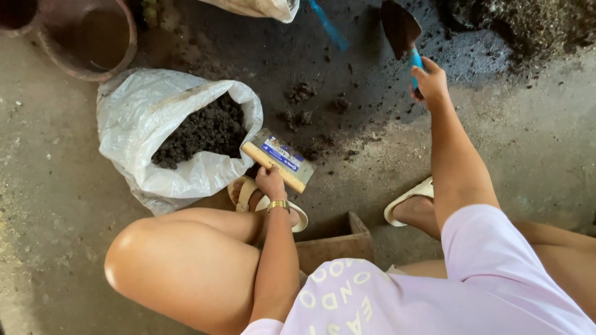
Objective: Scooping soil from a pile into a plastic sack using a hand trowel and a brush.
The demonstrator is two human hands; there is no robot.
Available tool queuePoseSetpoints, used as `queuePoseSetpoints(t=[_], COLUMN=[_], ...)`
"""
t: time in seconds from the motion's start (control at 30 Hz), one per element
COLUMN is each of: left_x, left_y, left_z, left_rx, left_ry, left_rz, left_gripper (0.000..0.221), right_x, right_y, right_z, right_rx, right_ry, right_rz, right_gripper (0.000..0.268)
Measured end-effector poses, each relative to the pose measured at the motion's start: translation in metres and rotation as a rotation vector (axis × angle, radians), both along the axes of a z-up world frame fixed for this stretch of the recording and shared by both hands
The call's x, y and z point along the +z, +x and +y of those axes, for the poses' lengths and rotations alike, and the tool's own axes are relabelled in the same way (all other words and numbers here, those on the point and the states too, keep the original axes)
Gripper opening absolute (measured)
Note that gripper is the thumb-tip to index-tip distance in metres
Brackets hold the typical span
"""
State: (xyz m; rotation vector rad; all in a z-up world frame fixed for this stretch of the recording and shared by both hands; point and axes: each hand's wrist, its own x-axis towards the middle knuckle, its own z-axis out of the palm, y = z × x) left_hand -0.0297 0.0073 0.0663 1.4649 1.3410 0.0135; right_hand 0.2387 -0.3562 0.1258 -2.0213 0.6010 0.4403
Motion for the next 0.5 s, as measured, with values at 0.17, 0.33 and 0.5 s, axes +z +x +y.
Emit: queuePoseSetpoints(t=[0.17, 0.33, 0.5], left_x=[-0.009, -0.022, -0.087], left_y=[-0.002, -0.005, -0.025], left_z=[0.004, 0.008, 0.011], left_rx=[-0.013, -0.044, 0.045], left_ry=[0.040, 0.074, 0.125], left_rz=[0.029, 0.040, -0.097], left_gripper=[0.011, 0.017, 0.024], right_x=[-0.005, 0.025, 0.005], right_y=[0.040, -0.001, -0.065], right_z=[0.036, 0.091, 0.076], right_rx=[0.077, 0.475, 0.845], right_ry=[-0.007, -0.055, -0.226], right_rz=[0.099, 0.105, -0.114], right_gripper=[0.063, 0.067, 0.062])
